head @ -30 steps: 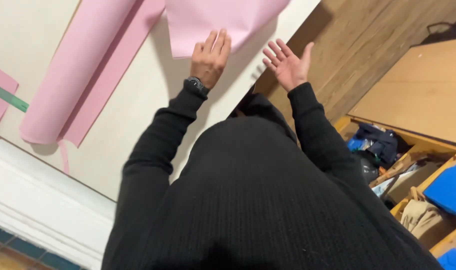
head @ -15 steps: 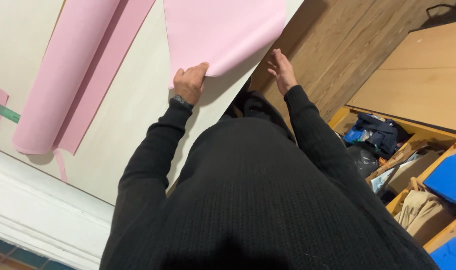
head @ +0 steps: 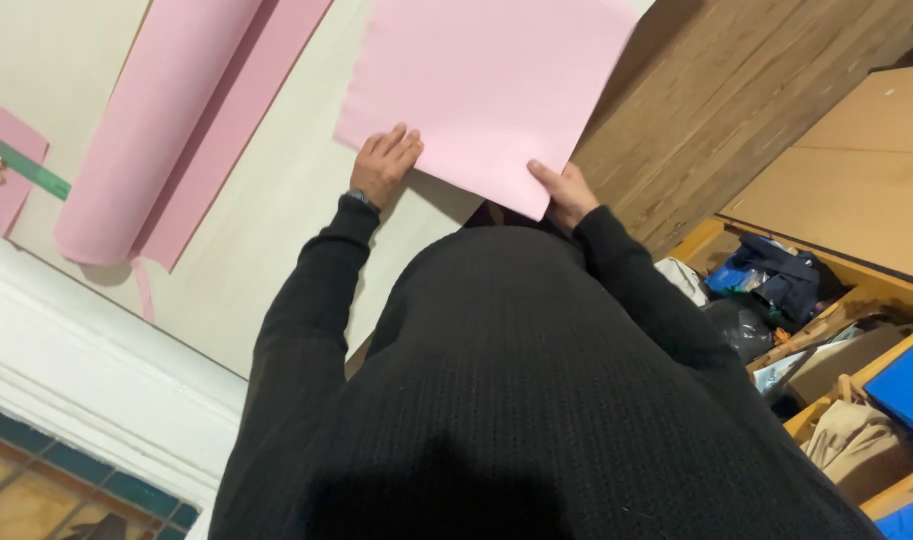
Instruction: Cutting and organizing square pieces of pink leather on a workshop table.
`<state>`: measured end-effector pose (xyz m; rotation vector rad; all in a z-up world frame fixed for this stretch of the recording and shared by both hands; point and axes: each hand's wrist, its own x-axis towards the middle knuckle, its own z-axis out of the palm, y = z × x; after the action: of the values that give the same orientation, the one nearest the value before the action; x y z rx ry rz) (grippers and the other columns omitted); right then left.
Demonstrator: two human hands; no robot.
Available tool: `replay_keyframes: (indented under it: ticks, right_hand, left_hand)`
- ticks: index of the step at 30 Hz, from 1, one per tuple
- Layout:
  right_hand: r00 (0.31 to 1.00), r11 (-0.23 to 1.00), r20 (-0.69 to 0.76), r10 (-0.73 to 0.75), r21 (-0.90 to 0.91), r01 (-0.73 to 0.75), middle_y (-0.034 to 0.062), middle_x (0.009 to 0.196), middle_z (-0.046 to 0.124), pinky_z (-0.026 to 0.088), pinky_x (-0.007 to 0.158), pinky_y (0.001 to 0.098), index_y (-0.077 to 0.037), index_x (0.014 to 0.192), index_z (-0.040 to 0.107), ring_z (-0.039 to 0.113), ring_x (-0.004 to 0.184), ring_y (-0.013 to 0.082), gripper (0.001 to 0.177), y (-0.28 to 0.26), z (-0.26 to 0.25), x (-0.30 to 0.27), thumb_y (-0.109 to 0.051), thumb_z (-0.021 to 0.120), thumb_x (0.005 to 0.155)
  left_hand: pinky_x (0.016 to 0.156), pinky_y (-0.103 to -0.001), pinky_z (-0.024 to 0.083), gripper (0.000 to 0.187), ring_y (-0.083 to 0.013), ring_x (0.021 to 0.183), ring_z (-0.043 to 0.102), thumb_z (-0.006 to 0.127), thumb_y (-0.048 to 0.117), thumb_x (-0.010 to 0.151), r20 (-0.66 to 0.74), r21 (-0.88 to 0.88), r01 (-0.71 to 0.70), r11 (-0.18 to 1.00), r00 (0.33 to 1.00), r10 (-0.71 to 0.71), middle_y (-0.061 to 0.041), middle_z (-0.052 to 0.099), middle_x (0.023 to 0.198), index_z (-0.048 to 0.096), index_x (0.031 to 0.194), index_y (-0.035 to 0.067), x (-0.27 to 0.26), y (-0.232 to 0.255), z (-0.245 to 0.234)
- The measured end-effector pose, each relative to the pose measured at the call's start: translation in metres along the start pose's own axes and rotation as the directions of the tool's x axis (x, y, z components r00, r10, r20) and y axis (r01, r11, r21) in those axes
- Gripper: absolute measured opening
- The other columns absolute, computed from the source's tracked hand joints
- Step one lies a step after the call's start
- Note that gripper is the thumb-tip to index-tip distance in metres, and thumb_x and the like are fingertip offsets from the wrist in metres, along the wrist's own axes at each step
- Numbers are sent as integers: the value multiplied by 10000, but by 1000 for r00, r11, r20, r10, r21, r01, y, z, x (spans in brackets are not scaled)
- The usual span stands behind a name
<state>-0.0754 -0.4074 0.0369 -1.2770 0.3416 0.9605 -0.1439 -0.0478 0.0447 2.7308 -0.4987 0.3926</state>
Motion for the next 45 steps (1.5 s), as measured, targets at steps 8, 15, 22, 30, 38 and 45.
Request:
replay_keyframes:
  ticks: [8, 15, 22, 30, 38, 45]
  right_hand:
    - [944, 931, 162, 288, 185, -316, 219, 1196, 661, 638, 752, 407, 55, 1394, 505, 705, 963, 286, 488, 22, 49, -7, -244, 620, 1025]
    - [927, 891, 60, 369, 262, -371, 179, 1128, 708, 622, 795, 373, 6, 1368, 477, 782, 933, 231, 425, 14, 76, -6, -208, 582, 1017]
    - [901, 911, 285, 328, 157, -382, 171, 1148, 679, 656, 775, 407, 11, 1445, 413, 733, 993, 292, 552, 26, 77, 10, -285, 632, 1033]
    - [986, 930, -168, -16, 361, 77, -28, 1304, 633, 553, 936, 397, -128, 1565, 365, 633, 1232, 194, 741, -6, -39, 45, -547, 643, 1020]
    - [974, 979, -119, -193, -92, 183, 99, 1052, 726, 617, 705, 323, -4, 1211, 677, 714, 849, 161, 319, -53, -93, 56, -244, 731, 1007]
    - [992, 993, -49, 113, -15, -114, 109, 989, 740, 597, 660, 302, 41, 1130, 648, 729, 816, 170, 295, -7, -100, 41, -185, 683, 943]
  left_hand:
    - [1142, -462, 430, 473, -329, 1388, 533, 577, -90, 891, 53, 130, 246, 960, 966, -255, -145, 655, 1426, 659, 1327, 75, 16, -5, -19]
    - [943, -381, 575, 337, -223, 1051, 708, 582, 323, 1052, 227, -530, 848, 3, 145, -963, -122, 745, 1135, 666, 1236, 53, -17, 55, 51]
    - [875, -404, 551, 420, -304, 988, 728, 651, 306, 977, 376, -655, 744, -131, 171, -911, -216, 753, 1093, 666, 1151, -76, -44, 92, 102]
    - [909, -427, 537, 394, -341, 1026, 704, 618, 273, 1009, 365, -525, 846, -92, 127, -922, -252, 726, 1124, 636, 1180, -82, -66, 80, 101]
    - [948, -457, 535, 504, -412, 1072, 696, 612, 359, 994, 404, -385, 922, -39, 130, -905, -292, 707, 1145, 610, 1181, -109, -78, 72, 96]
    - [1003, -456, 489, 537, -420, 1166, 636, 587, 385, 1017, 353, -376, 923, 80, 223, -909, -306, 643, 1250, 544, 1273, -86, -56, 82, 25]
